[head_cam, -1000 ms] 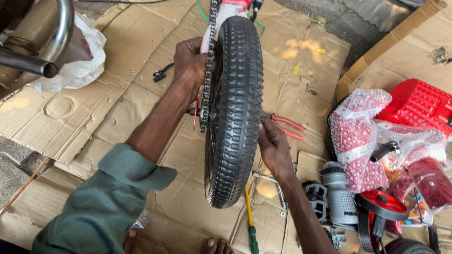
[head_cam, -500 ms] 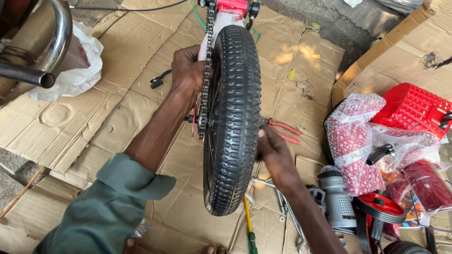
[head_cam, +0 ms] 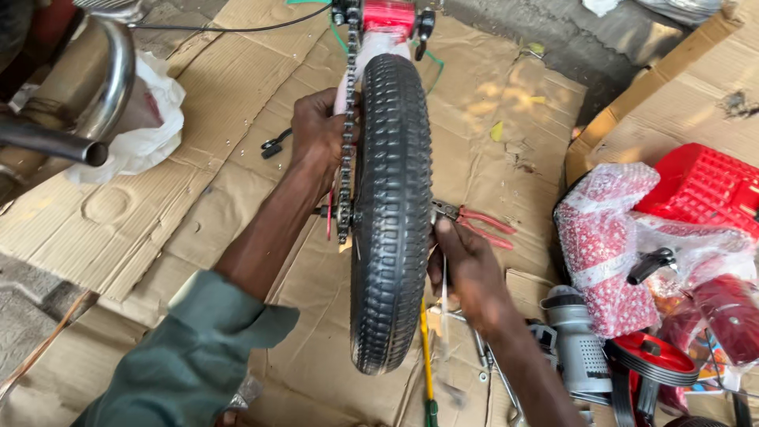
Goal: The person assembles a child's bicycle by attaching the rear wheel, adjusting the chain, and installing the rear fender. They use a wrench and screwdriver to tighten bolts and secure the components to the frame.
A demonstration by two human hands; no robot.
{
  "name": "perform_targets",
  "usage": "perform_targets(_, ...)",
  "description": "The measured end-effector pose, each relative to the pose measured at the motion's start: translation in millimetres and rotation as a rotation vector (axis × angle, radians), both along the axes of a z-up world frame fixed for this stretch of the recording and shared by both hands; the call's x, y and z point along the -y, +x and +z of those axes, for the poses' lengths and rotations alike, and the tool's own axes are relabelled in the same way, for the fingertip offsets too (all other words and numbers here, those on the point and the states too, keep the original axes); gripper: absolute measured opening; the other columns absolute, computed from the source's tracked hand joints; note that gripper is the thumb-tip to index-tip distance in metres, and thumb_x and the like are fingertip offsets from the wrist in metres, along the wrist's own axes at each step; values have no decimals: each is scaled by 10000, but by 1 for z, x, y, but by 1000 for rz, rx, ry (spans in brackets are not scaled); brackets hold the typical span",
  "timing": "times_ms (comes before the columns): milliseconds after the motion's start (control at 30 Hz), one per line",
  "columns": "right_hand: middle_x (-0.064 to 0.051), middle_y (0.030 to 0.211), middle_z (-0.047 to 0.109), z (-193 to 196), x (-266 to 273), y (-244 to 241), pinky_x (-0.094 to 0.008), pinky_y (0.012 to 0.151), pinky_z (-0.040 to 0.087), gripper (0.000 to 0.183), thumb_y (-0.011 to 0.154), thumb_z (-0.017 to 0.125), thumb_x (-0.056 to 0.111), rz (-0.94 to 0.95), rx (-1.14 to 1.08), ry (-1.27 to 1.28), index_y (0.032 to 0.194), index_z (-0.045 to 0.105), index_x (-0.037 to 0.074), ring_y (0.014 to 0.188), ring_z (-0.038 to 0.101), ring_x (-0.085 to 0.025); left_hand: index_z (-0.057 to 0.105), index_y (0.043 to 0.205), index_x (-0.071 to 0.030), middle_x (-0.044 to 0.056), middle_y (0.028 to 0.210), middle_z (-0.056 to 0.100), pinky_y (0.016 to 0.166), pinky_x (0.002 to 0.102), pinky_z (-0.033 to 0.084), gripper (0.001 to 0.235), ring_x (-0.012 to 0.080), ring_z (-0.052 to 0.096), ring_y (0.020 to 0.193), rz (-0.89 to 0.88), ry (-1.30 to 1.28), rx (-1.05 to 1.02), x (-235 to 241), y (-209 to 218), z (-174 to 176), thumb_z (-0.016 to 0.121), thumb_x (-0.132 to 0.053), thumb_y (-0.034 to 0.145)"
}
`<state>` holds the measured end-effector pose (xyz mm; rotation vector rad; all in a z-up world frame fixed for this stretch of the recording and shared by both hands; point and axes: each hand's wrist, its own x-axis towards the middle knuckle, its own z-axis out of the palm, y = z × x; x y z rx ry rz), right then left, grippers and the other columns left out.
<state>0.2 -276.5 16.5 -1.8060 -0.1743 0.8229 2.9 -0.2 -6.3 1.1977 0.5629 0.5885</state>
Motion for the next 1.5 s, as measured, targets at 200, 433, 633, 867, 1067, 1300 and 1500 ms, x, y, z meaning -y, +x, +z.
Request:
perform_targets(200, -1, 684, 533, -29, 8, -12, -263, 536, 428, 373, 1056, 413, 445, -14, 321, 74, 1027, 620, 136, 594, 500, -83, 761, 892, -17, -7, 688, 631, 440, 253, 407, 151, 59, 546, 532, 36, 117, 15, -2, 2, -8, 643, 77, 895)
perform_targets(433, 46, 919, 586, -52, 23, 11, -259, 744, 478, 311, 1135, 516, 334, 93, 214, 326, 1114, 625, 44, 823, 514, -71, 762, 827, -35, 7, 606, 655, 372, 300, 394, 207, 83, 567, 464, 134, 106, -117, 0, 17, -18, 598, 89, 844)
perform_targets(633, 82, 1268, 611, -74, 11, -6, -230, 1031, 493, 463, 934, 695, 176, -74, 418, 494, 1338, 472, 129, 1175, 596, -39, 779, 865, -28, 25, 704, 738, 412, 283, 468, 171, 61, 620, 521, 152, 247, -124, 1, 27, -24, 652, 81, 832)
perform_targets(867, -44, 907, 687, -119, 45, 10, -329, 664, 598, 177, 1025, 598, 138, -37, 334, 325, 1128, 651, 4, 759, 673, -161, 675, 1009, -5, 59, 921, 753, 492, 309, 545, 165, 117, 697, 649, 145, 214, -206, 16, 37, -27, 639, 53, 859)
perform_targets(1067, -35, 894, 678, -133, 52, 3, -300, 626, 574, 154, 1020, 613, 148, -35, 17, 488, 1089, 641, 13, 739, 656, -128, 753, 909, 12, 82, 814, 786, 564, 256, 542, 156, 104, 702, 684, 250, 435, -81, 21, 33, -21, 680, 98, 802)
perform_targets(1300, -32, 1071, 625, -78, 49, 4, -358, 872, 596, 506, 906, 779, 268, 272, 569, 286, 1269, 512, 37, 975, 640, -155, 798, 896, -29, 40, 792, 776, 459, 303, 474, 265, 98, 645, 584, 127, 327, -153, 20, 20, -9, 603, 134, 821)
perform_targets(1500, -37, 983, 643, -40, 34, 5, -336, 749, 600, 331, 940, 676, 229, 253, 221, 261, 1203, 558, 67, 872, 645, -154, 771, 940, -16, 31, 755, 738, 474, 288, 505, 270, 77, 650, 601, 161, 357, -12, 20, 22, -7, 600, 148, 811)
